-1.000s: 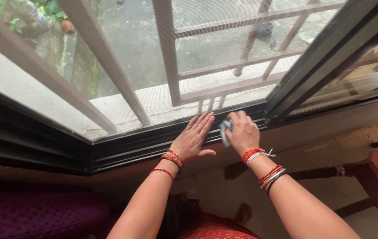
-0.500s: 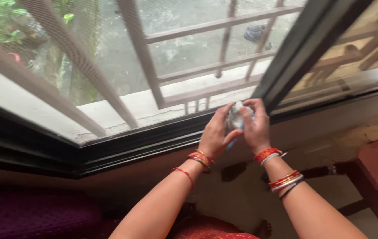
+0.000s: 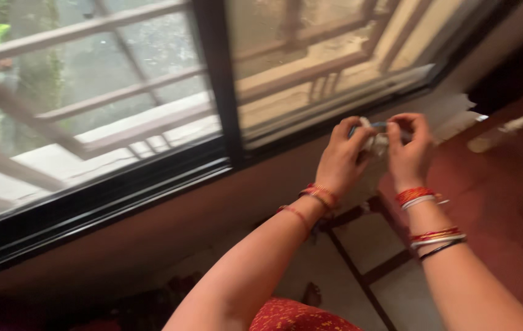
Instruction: The person cleans a window screen and frame using a cloth and a spray bottle. They wipe the screen mesh and the metal frame, then spray the cloth with liquid and continue wiping the frame and screen.
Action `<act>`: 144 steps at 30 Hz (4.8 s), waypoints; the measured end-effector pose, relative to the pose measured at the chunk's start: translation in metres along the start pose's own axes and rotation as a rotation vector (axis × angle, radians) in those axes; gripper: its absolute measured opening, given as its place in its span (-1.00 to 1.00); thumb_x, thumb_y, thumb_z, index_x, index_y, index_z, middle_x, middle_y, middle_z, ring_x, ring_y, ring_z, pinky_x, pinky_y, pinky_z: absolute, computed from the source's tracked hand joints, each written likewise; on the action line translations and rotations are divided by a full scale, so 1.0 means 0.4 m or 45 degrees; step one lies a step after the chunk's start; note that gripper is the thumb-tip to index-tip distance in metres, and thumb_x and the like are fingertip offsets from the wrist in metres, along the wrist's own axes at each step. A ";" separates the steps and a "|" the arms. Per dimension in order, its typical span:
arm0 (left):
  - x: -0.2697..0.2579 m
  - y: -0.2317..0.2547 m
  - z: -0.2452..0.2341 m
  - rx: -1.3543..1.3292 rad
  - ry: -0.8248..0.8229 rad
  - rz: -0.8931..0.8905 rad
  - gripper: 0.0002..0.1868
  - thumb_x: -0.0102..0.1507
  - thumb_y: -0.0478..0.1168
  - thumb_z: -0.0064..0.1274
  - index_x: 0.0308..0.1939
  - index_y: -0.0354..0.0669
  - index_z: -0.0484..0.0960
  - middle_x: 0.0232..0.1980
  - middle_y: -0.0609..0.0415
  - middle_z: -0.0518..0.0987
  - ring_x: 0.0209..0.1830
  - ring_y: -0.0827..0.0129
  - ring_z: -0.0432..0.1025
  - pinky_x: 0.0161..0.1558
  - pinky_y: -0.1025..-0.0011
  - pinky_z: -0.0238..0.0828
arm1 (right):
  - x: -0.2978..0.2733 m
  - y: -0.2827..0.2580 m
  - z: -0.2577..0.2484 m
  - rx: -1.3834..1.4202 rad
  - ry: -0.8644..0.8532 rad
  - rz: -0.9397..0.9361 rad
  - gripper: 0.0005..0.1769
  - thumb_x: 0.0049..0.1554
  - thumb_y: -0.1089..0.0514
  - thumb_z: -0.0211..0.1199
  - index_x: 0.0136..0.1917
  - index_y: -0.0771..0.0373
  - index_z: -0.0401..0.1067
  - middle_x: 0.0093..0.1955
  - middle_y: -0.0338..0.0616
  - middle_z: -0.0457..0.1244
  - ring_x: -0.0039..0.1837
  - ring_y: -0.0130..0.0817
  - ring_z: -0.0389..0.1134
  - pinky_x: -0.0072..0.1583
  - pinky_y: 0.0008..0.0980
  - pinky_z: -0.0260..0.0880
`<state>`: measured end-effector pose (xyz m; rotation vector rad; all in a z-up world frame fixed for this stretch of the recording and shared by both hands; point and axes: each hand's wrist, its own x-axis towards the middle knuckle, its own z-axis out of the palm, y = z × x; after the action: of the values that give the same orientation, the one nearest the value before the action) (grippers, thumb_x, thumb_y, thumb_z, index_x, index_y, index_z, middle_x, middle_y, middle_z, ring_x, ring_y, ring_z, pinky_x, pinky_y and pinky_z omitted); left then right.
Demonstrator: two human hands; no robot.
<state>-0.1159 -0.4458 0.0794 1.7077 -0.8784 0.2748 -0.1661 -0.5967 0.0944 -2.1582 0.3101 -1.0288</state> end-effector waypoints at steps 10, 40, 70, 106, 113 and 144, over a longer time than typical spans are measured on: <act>0.139 0.099 0.527 -0.106 -0.013 -0.202 -0.50 0.14 -0.43 0.08 0.16 0.01 0.54 0.35 -0.05 0.38 0.28 -0.03 0.36 0.18 0.14 0.46 | 0.174 0.508 -0.401 -0.976 -0.161 0.143 -0.25 0.04 0.21 0.46 0.46 0.32 0.31 0.63 0.20 -0.03 0.67 0.26 -0.16 0.59 0.08 -0.03; 0.101 -0.010 0.171 0.361 0.054 -0.137 -0.20 -0.01 0.26 0.32 0.18 -0.05 0.53 0.01 0.02 0.58 0.04 0.10 0.50 0.00 0.18 0.48 | 0.258 0.032 -0.125 -0.093 -0.710 -0.029 -0.72 0.07 0.24 0.35 0.09 0.25 0.55 -0.06 -0.04 0.45 0.01 -0.28 0.53 0.06 -0.33 0.50; -0.131 -0.220 -0.947 0.643 -0.310 -0.475 -0.65 -0.11 -0.06 0.25 -0.29 -0.08 0.75 -0.27 -0.10 0.67 -0.24 -0.04 0.56 -0.16 0.10 0.50 | -0.350 -0.627 0.606 0.458 -0.277 -0.009 -0.22 0.31 -0.01 0.22 0.62 0.19 -0.08 -0.01 -0.06 0.35 0.06 -0.22 0.46 0.11 -0.26 0.45; 0.096 -0.232 -0.995 0.575 -0.239 0.564 -0.10 0.12 -0.12 0.22 0.51 -0.17 0.24 -0.16 0.03 0.54 -0.11 0.17 0.48 -0.19 0.23 0.49 | -0.128 -0.902 0.659 -0.414 0.479 -0.211 -0.32 0.18 0.15 0.38 0.48 0.20 0.19 0.31 0.15 0.31 0.13 0.16 0.43 0.07 -0.04 0.48; 0.120 -0.207 -1.033 0.467 -0.135 0.649 -0.09 0.09 -0.14 0.27 0.50 -0.18 0.25 -0.06 -0.02 0.50 -0.03 0.14 0.44 -0.09 0.25 0.48 | -0.057 -0.998 0.633 -0.539 0.584 -0.317 -0.30 0.19 0.19 0.38 0.53 0.12 0.20 0.29 0.07 0.31 0.14 0.03 0.43 0.15 -0.12 0.50; 0.094 -0.133 -0.961 0.252 -0.132 0.385 -0.11 0.07 -0.07 0.34 0.44 -0.11 0.31 -0.02 -0.02 0.46 0.05 0.10 0.43 -0.02 0.22 0.47 | 0.114 -1.063 0.509 -0.663 0.778 -0.547 -0.28 0.27 0.18 0.32 0.59 0.13 0.06 0.35 0.06 0.27 0.34 0.09 0.38 0.32 -0.10 0.43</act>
<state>0.0431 -0.1079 0.1908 1.7795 -1.2222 0.4926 -0.0189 -0.2124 0.3286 -2.3620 0.4421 -2.0471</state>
